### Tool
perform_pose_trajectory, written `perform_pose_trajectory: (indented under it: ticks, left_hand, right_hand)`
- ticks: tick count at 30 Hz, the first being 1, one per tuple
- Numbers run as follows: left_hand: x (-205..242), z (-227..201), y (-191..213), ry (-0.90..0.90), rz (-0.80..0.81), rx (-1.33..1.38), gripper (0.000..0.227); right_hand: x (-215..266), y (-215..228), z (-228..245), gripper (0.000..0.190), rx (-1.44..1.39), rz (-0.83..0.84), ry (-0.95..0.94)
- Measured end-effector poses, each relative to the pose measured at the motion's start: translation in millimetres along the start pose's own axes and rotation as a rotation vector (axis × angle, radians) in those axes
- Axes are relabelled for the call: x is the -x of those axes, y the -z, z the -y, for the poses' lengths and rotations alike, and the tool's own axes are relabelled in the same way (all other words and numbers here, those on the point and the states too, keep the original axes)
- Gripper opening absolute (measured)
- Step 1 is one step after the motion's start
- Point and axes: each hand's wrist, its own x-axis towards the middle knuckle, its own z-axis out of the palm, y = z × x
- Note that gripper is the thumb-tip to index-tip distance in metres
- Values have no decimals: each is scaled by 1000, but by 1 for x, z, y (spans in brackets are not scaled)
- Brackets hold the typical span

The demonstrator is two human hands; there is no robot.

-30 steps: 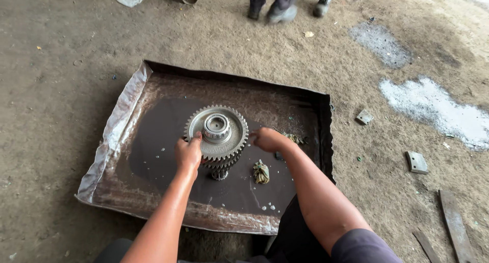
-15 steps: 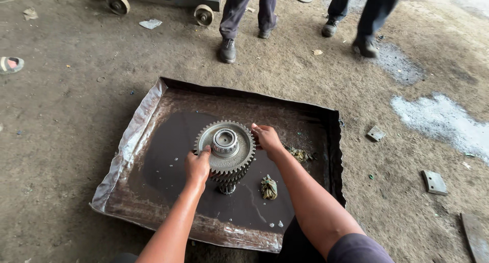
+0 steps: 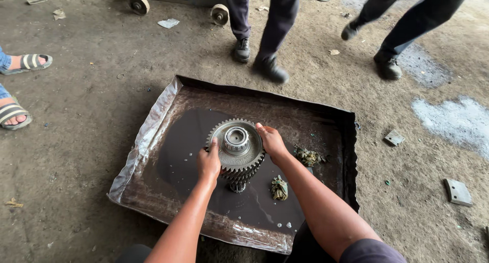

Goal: The person cleans a gear assembly by hand with a cloth in a tray of fluid, then holds the assembly while another person uses a hammer and a metal rod to drive a component into place.

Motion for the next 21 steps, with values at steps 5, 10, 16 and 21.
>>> perform_pose_trajectory:
  ticks: [5, 10, 16, 21]
  left_hand:
    - [-4, 13, -6, 46, -57, 83, 69]
    - [-5, 17, -7, 77, 36, 371, 62]
    - [8, -4, -6, 281, 106, 714, 65]
    - [18, -14, -9, 282, 22, 640, 69]
  right_hand:
    - [8, -2, 1, 42, -340, 80, -83]
    - [16, -3, 7, 35, -557, 126, -137]
    - [21, -3, 13, 33, -642, 66, -209]
    - [18, -5, 4, 32, -621, 13, -224]
